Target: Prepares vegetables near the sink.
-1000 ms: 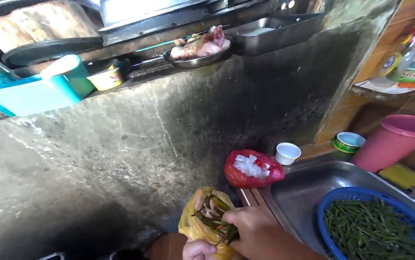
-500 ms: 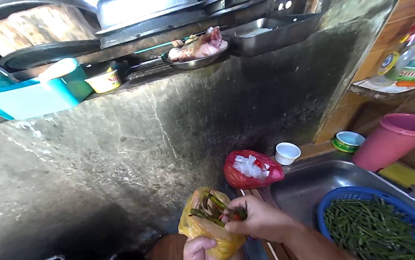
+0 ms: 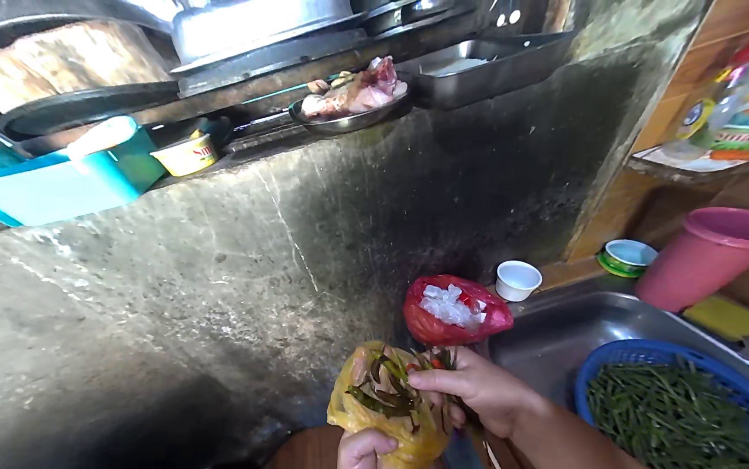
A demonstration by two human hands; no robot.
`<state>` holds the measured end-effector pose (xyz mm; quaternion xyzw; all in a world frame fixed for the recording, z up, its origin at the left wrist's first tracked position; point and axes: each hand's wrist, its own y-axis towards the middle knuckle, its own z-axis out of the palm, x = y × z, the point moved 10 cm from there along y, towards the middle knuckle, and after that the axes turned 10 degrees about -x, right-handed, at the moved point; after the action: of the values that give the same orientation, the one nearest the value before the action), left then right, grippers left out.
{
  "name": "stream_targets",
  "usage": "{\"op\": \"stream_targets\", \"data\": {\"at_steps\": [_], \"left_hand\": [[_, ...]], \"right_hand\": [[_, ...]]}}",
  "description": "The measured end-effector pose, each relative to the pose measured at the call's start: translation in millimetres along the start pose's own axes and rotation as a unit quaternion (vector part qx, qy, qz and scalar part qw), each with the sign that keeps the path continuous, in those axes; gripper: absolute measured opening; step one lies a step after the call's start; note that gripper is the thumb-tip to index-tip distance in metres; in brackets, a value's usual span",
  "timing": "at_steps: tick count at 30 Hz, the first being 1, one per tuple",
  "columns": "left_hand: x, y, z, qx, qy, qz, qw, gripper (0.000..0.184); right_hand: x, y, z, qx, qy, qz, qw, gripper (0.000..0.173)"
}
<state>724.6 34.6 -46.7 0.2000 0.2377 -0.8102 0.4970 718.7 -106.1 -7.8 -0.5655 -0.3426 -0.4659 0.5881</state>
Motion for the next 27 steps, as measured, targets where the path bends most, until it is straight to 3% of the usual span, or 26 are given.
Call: {"op": "stream_targets", "data": {"at_steps": [6, 8, 11, 13, 16, 18, 20, 21, 22, 25, 27], "left_hand": [[17, 14, 1, -0.003, -0.039, -0.043, 0.998, 0.021], [27, 28, 0, -0.012, -0.062, -0.063, 0.996, 0.018], [46, 52, 0, -0.060, -0.067, -0.087, 0.992, 0.022], [63, 73, 7, -0.061, -0.036, -0.123, 0.990, 0.037], [87, 108, 32, -0.056, 0.037, -0.178, 0.982, 0.038], [98, 138, 63, -0.030, 0.133, -0.189, 0.972, 0.034], [107, 180, 94, 0.013, 0.286, -0.164, 0.944, 0.036], [112, 202, 105, 0.045, 0.391, -0.139, 0.909, 0.041], [120, 222, 112, 0.089, 0.510, -0.121, 0.847, 0.050], [162, 269, 102, 0.208, 0.775, -0.092, 0.589, 0.078], [177, 282, 94, 0.220, 0.870, -0.051, 0.437, 0.083]], "right_hand": [[18, -10, -1, 0.010, -0.109, -0.105, 0.988, 0.019], [33, -19, -27, -0.045, -0.091, -0.133, 0.986, 0.019], [61, -46, -112, -0.222, -0.061, -0.160, 0.960, 0.014], [76, -73, -188, -0.379, -0.088, -0.183, 0.903, 0.013], [99, -128, -292, -0.574, -0.226, -0.170, 0.768, 0.021], [112, -161, -346, -0.651, -0.314, -0.139, 0.677, 0.026], [116, -185, -394, -0.696, -0.380, -0.054, 0.607, 0.031], [112, -194, -417, -0.705, -0.405, 0.008, 0.582, 0.033], [104, -200, -438, -0.704, -0.421, 0.064, 0.568, 0.035], [79, -211, -481, -0.681, -0.450, 0.154, 0.557, 0.033], [75, -213, -490, -0.658, -0.468, 0.163, 0.567, 0.029]]}}
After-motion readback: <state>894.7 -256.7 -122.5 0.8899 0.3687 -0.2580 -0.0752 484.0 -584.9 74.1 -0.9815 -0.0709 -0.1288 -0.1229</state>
